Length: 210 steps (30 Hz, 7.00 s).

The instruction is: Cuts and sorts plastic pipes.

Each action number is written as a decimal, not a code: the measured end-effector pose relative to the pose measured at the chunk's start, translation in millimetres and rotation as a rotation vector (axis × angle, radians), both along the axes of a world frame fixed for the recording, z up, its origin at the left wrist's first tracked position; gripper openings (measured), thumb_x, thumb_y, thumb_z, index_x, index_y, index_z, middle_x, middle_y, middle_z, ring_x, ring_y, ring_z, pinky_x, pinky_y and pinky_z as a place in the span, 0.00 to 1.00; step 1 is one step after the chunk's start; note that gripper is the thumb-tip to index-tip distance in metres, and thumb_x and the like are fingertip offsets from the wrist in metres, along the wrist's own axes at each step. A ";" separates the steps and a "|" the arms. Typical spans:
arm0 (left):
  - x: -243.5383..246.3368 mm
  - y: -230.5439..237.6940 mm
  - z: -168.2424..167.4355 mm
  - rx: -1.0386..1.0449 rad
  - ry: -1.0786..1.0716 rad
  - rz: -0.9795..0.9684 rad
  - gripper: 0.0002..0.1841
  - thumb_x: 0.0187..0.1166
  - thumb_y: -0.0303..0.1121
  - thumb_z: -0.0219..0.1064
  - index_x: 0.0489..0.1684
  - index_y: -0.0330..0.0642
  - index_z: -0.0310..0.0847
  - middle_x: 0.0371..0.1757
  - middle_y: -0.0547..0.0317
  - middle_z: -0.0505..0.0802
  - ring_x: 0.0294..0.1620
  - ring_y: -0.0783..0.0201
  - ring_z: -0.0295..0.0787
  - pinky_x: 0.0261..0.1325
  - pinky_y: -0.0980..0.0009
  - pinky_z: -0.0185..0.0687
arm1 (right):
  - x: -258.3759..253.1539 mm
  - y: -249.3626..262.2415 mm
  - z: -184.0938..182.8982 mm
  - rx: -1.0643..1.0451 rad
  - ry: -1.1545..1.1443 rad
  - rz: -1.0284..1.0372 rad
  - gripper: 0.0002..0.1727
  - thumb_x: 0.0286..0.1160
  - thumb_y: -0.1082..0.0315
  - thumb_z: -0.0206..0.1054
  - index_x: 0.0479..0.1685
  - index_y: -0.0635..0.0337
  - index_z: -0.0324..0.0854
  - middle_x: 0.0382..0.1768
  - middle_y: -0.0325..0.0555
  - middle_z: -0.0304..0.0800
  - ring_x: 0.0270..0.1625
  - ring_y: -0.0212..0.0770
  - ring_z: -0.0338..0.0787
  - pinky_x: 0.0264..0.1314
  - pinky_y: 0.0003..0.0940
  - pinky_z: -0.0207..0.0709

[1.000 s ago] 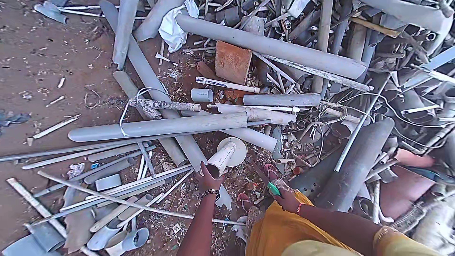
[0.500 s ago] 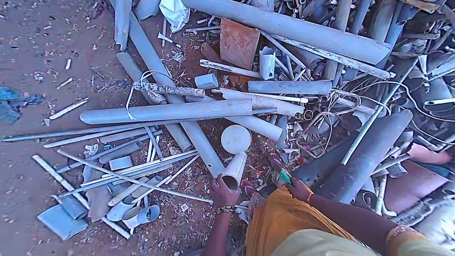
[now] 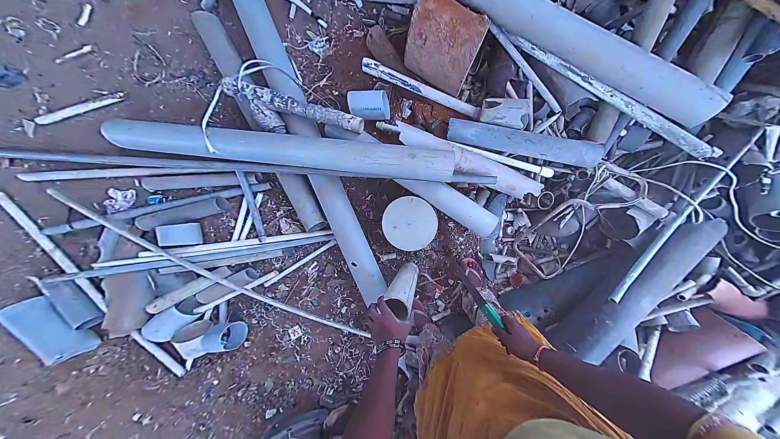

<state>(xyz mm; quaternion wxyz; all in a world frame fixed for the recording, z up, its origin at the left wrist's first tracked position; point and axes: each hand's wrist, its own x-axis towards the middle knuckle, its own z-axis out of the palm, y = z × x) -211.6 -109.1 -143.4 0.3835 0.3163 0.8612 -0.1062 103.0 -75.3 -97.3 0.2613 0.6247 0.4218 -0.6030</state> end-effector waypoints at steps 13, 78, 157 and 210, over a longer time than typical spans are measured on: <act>10.1 -8.9 -34.2 -0.042 0.007 0.220 0.64 0.60 0.43 0.89 0.94 0.32 0.41 0.91 0.25 0.58 0.89 0.32 0.62 0.85 0.46 0.66 | -21.4 -1.0 -16.0 -0.056 -0.002 0.009 0.24 0.94 0.54 0.54 0.69 0.68 0.72 0.47 0.60 0.87 0.45 0.53 0.90 0.54 0.51 0.82; -5.3 -4.8 -5.6 -0.189 -0.089 0.884 0.44 0.77 0.55 0.74 0.84 0.29 0.65 0.83 0.35 0.76 0.86 0.47 0.70 0.84 0.51 0.68 | -30.5 10.8 -15.3 -0.012 0.019 0.077 0.24 0.93 0.54 0.56 0.68 0.69 0.73 0.45 0.60 0.87 0.44 0.53 0.90 0.54 0.52 0.82; 93.4 127.5 23.1 -0.044 -0.258 -0.510 0.58 0.59 0.35 0.84 0.96 0.53 0.48 0.90 0.27 0.59 0.87 0.29 0.60 0.79 0.43 0.71 | 10.3 33.8 0.5 0.086 -0.022 -0.195 0.24 0.94 0.56 0.54 0.75 0.66 0.70 0.45 0.59 0.86 0.42 0.52 0.89 0.52 0.50 0.82; 138.4 178.2 -26.3 0.611 -0.329 0.583 0.65 0.63 0.39 0.79 0.92 0.23 0.23 0.92 0.23 0.25 0.94 0.28 0.12 0.93 0.41 0.13 | -55.3 151.4 -28.2 0.719 0.302 0.614 0.32 0.86 0.59 0.60 0.87 0.66 0.66 0.64 0.69 0.84 0.55 0.65 0.92 0.51 0.56 0.86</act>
